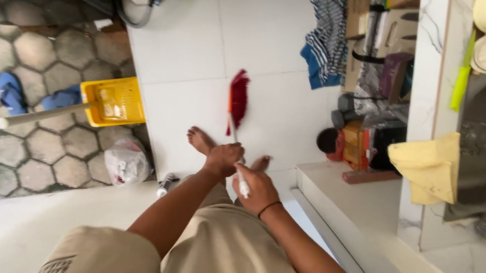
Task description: Sweeping the floor with a broom.
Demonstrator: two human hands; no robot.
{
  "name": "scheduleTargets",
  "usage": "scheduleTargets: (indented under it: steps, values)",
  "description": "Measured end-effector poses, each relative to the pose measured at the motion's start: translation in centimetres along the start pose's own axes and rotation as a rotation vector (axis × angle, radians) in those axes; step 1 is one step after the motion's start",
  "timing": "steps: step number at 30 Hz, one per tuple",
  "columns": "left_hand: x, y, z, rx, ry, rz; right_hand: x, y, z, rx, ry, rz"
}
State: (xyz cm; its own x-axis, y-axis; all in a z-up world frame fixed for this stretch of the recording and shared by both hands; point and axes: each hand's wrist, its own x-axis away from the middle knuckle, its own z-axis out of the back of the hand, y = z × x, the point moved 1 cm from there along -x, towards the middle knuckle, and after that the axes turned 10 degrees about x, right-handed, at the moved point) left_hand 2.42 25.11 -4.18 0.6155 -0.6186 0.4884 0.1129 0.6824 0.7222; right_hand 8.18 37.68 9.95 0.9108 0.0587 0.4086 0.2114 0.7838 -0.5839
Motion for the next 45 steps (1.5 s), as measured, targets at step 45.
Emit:
scheduleTargets:
  steps: [45]
  values:
    - [-14.0, 13.5, 2.2, 0.247, 0.041, -0.042, -7.7, 7.5, 16.4, 0.289, -0.002, 0.076]
